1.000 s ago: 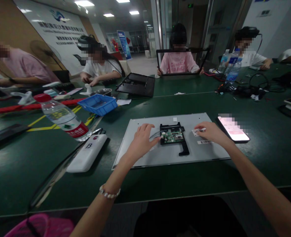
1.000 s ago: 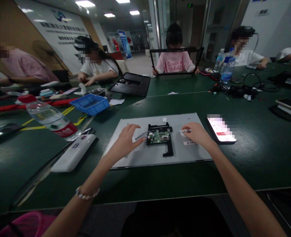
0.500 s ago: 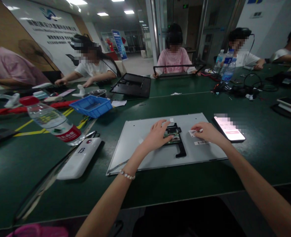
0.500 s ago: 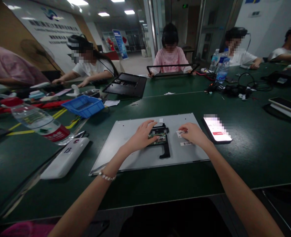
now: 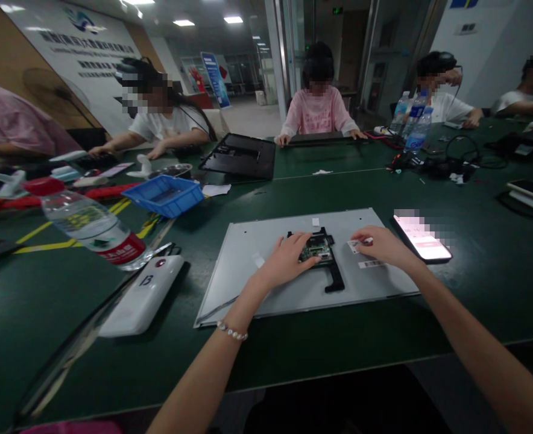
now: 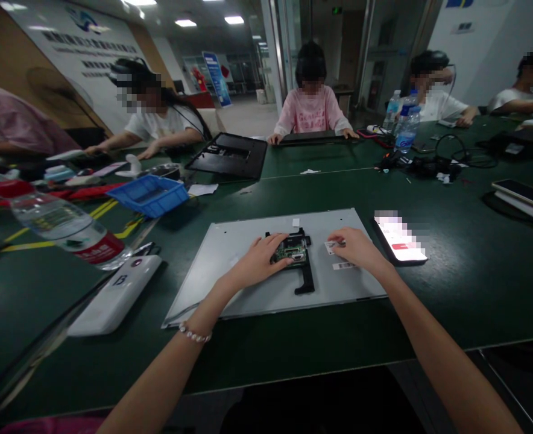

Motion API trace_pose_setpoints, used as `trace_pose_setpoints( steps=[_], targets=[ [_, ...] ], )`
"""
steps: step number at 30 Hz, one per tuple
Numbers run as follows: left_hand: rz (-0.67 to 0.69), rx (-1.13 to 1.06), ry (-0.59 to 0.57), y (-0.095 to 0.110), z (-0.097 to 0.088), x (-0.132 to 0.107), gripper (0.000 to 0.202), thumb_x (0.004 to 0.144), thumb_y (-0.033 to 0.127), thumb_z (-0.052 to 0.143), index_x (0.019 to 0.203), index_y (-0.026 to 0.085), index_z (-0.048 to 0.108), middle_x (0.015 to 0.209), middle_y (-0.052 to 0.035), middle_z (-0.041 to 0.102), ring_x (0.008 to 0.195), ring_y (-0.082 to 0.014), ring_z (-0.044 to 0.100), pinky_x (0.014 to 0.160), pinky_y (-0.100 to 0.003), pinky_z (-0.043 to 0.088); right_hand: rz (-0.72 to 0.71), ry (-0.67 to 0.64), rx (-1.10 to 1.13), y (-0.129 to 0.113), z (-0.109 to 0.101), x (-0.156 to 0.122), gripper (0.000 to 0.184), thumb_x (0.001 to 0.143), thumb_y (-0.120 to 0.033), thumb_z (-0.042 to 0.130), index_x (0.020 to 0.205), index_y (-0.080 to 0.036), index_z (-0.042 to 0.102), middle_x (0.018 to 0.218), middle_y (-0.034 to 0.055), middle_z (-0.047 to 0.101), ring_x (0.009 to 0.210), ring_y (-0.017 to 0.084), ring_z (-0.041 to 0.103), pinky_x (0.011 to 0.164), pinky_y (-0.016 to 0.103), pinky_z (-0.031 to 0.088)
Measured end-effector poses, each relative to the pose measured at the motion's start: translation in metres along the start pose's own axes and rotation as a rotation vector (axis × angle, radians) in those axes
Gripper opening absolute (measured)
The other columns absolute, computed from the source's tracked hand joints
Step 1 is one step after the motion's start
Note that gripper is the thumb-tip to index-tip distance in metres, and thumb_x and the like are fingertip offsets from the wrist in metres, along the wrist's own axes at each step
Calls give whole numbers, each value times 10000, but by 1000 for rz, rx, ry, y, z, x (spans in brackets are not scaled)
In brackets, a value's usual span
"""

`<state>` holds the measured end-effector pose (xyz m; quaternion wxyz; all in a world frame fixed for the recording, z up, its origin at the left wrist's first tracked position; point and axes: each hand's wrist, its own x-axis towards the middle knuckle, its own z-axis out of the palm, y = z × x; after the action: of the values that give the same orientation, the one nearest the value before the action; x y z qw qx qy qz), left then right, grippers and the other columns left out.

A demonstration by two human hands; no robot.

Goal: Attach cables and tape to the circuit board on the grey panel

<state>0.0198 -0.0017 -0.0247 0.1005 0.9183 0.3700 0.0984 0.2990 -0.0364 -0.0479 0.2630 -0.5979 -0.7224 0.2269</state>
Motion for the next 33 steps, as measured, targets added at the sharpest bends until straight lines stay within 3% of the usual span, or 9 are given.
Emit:
trace_pose_setpoints(
  steps=[8,22,28,33],
  targets=[
    [-14,64,-4,-2,3,-3,613,909,577,276,1404,214,262,1447,-82,332,1335,-265,273,1081,-499,214,4,106,30,0,0,2,225,811,-171,512,969,-197,671,1015,64,657,905,179,611,784,317,500],
    [-30,90,-8,-3,-4,-5,611,903,579,289,1399,222,286,1450,-76,333,1341,-252,272,1103,-529,146,121,-48,90,5,-1,4,256,753,-197,570,988,-203,672,955,54,667,829,178,623,743,310,503],
    [-30,100,-25,-2,-7,-3,612,900,578,294,1398,223,292,1448,-80,336,1342,-256,271,1109,-537,106,111,-33,121,0,-2,6,233,773,-179,531,955,-194,676,892,46,683,808,167,632,750,293,497],
    [-39,98,-41,-1,-8,-3,623,898,585,291,1401,217,290,1448,-84,334,1342,-262,267,1110,-536,95,73,34,41,-1,-4,8,220,776,-183,534,948,-193,669,1013,70,644,917,189,608,813,321,484]
  ],
)
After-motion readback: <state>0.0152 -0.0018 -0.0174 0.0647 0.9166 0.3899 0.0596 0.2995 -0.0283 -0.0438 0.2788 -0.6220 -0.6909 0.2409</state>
